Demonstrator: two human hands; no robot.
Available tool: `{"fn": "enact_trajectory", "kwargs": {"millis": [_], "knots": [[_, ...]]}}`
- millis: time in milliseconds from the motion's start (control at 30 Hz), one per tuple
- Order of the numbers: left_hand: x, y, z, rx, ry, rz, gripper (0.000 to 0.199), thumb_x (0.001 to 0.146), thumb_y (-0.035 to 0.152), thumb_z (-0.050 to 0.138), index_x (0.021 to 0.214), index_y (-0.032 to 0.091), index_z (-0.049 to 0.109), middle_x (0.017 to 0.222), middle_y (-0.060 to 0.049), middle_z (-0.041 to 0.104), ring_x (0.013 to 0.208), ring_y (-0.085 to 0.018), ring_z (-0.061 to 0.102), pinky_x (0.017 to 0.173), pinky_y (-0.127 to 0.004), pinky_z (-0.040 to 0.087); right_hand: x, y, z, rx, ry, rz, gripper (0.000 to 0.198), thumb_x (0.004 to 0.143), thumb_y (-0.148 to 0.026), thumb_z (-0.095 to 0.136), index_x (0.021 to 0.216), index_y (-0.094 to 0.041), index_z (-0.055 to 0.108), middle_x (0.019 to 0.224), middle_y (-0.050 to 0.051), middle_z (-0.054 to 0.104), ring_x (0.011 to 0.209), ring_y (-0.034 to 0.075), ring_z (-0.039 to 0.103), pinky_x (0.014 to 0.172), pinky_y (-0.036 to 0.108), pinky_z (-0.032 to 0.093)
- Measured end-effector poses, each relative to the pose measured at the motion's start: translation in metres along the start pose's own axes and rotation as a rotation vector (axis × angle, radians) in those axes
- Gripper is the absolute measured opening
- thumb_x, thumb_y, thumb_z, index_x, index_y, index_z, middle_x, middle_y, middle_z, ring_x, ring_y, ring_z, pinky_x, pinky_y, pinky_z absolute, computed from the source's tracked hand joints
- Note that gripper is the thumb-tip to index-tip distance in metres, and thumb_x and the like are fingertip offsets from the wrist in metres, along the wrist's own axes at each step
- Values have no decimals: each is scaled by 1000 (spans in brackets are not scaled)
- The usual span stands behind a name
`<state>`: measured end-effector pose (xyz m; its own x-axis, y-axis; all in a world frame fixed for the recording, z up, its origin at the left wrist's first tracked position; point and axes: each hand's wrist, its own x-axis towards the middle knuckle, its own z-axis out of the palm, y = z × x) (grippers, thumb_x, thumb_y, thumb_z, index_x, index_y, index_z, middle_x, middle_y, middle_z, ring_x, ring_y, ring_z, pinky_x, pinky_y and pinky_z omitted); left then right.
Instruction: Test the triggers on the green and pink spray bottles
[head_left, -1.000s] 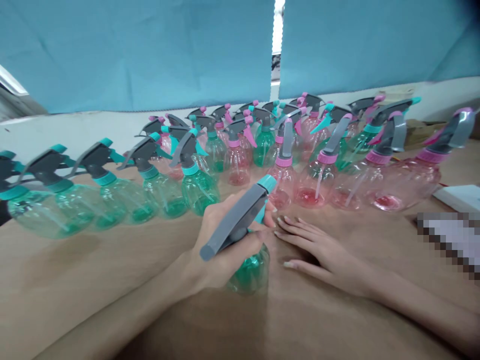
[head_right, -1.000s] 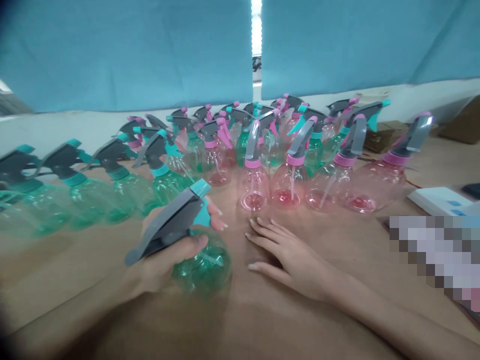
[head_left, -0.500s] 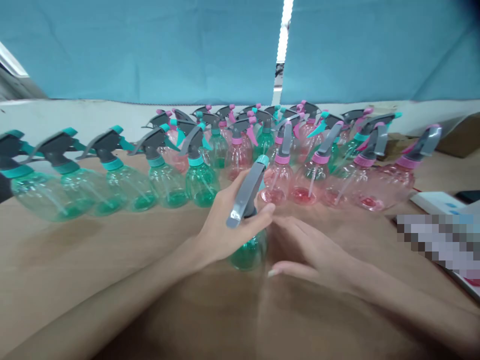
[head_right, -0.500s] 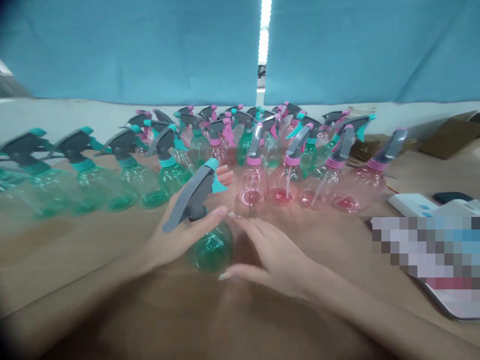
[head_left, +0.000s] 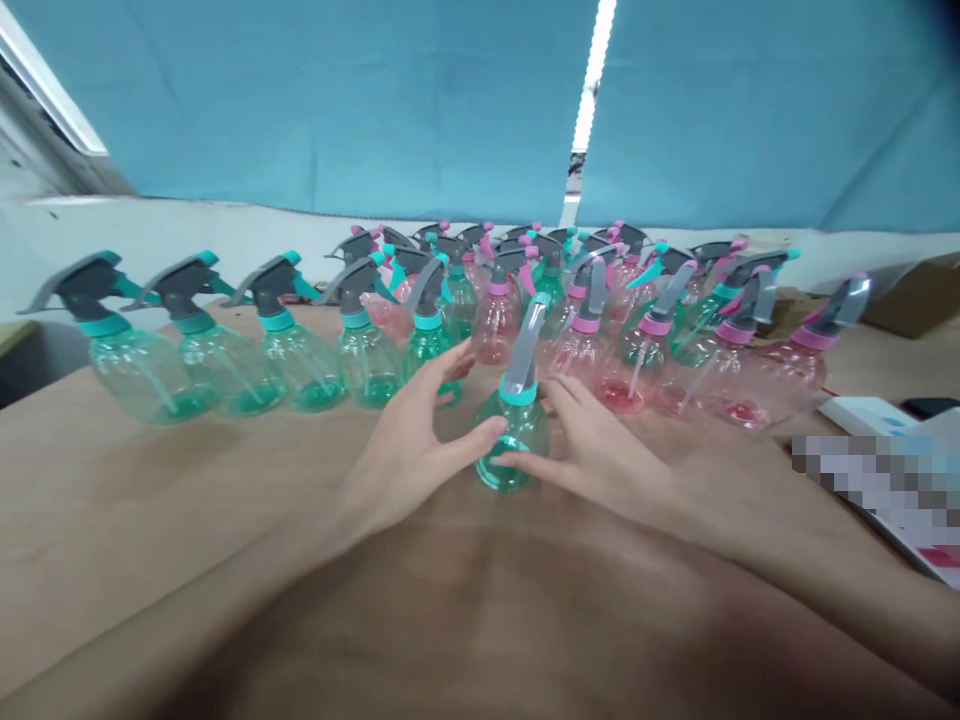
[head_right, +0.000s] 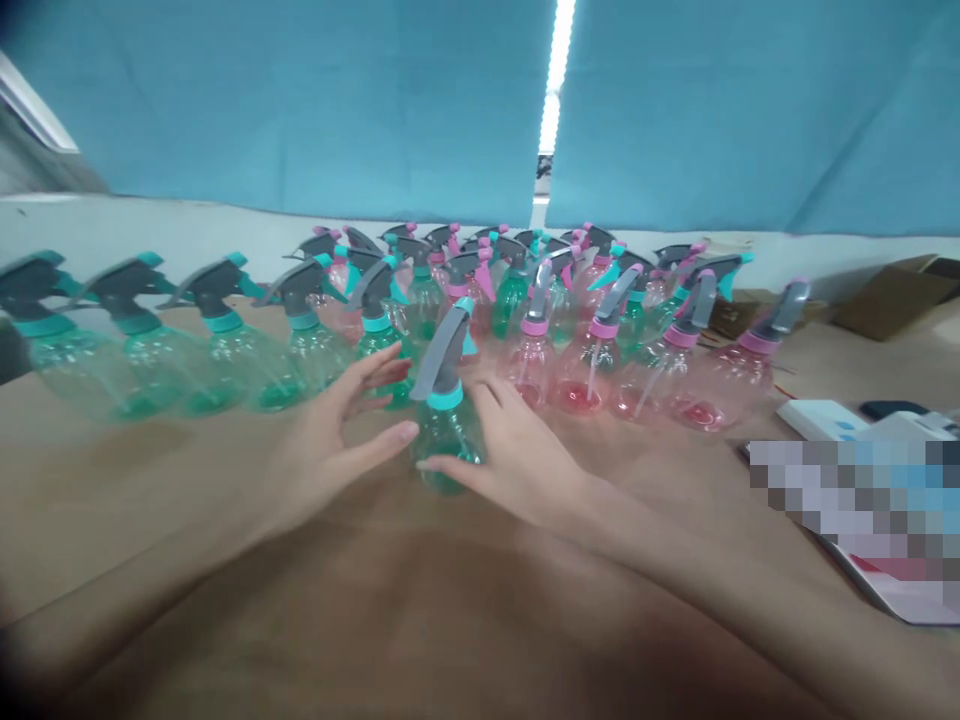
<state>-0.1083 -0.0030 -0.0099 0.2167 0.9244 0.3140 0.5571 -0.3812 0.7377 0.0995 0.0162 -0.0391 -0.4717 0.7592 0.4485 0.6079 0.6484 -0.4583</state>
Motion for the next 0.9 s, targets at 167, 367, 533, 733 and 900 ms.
{"fn": "enact_trajectory", "kwargs": {"millis": [167, 367, 533, 733, 900], "knots": [[-29, -28, -5, -11, -1, -200, 27, 92, 40, 55, 113, 22, 57, 118, -6, 65, 90, -20, 68, 80, -35, 55, 32, 20, 2, -208, -15, 36, 54, 80, -61, 68, 112, -20, 57, 109, 11, 62, 110, 34, 55, 95, 51, 46], [-52, -32, 5, 113, -135, -225, 13, 89, 27, 54, 96, 21, 64, 81, 1, 66, 66, -16, 60, 64, -30, 48, 63, 33, 3, -272, -46, 118, 44, 79, -56, 69, 101, -19, 59, 98, 12, 63, 101, 37, 58, 80, 52, 50], [-49, -29, 4, 157, -181, -178, 16, 89, 26, 52, 98, 21, 64, 82, 1, 65, 66, -16, 58, 62, -28, 46, 78, 29, 2, -296, -40, 207, 47, 76, -55, 71, 99, -18, 56, 90, 12, 64, 93, 37, 62, 69, 47, 52], [-35, -35, 3, 152, -194, -175, 15, 90, 26, 52, 97, 23, 65, 82, 1, 67, 67, -16, 60, 64, -29, 47, 85, 26, 9, -319, -16, 254, 49, 74, -54, 74, 101, -18, 55, 85, 10, 64, 94, 38, 63, 68, 45, 51], [-29, -35, 4, 143, -189, -168, 15, 89, 24, 52, 98, 23, 64, 82, 2, 68, 65, -15, 58, 63, -28, 48, 89, 29, 11, -313, -21, 251, 50, 74, -54, 73, 105, -20, 54, 83, 8, 64, 95, 38, 63, 66, 43, 51]]}}
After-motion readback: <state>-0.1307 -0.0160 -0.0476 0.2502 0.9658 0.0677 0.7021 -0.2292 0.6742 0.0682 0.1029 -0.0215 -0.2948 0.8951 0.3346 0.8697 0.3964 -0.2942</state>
